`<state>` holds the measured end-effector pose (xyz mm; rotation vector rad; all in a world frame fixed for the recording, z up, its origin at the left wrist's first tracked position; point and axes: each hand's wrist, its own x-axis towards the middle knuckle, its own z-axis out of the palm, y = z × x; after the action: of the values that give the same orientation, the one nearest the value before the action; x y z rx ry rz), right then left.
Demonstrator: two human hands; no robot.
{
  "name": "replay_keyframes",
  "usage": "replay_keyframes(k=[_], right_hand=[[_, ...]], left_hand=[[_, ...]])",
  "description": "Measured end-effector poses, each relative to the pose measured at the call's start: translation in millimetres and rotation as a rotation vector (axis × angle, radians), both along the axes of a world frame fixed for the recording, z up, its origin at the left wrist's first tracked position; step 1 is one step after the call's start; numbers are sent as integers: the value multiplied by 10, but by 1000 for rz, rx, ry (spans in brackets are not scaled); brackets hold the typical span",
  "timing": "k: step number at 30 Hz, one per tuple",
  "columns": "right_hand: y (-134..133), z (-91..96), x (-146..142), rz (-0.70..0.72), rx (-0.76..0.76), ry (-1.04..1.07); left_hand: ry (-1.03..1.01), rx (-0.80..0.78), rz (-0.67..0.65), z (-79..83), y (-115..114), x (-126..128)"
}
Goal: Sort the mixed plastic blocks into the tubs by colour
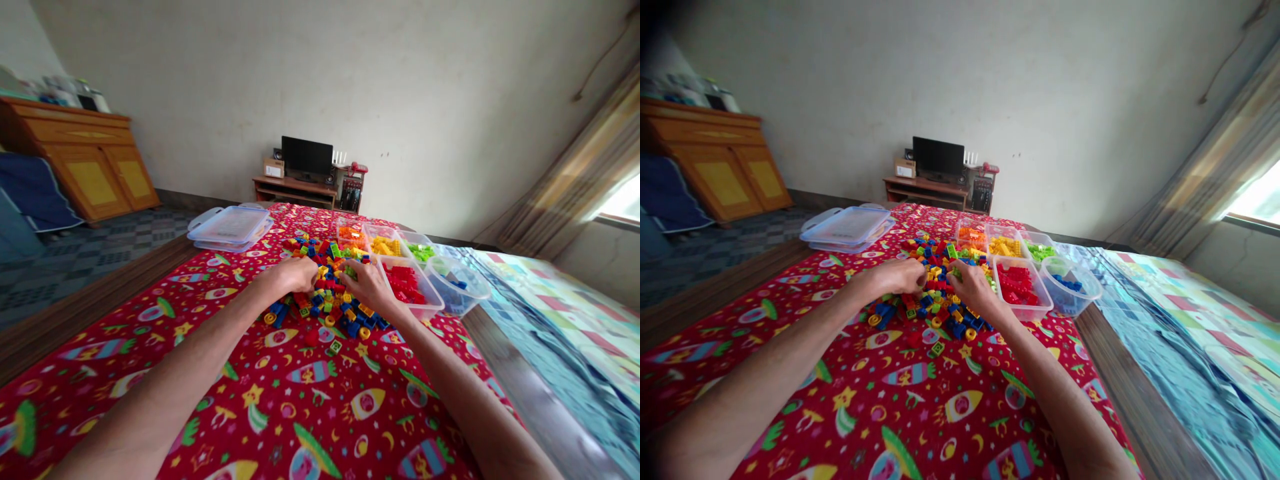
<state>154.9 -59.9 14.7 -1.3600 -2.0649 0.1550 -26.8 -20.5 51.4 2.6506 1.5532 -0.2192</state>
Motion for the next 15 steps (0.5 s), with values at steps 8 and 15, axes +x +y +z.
replay_keyframes(k=[8,15], right_hand=[[-31,27,-17,19,-23,-7],[-55,27,-52,81,-26,49]], left_hand=[[-418,16,-109,-15,212,-134],[-756,-218,-163,-107,201,-17]])
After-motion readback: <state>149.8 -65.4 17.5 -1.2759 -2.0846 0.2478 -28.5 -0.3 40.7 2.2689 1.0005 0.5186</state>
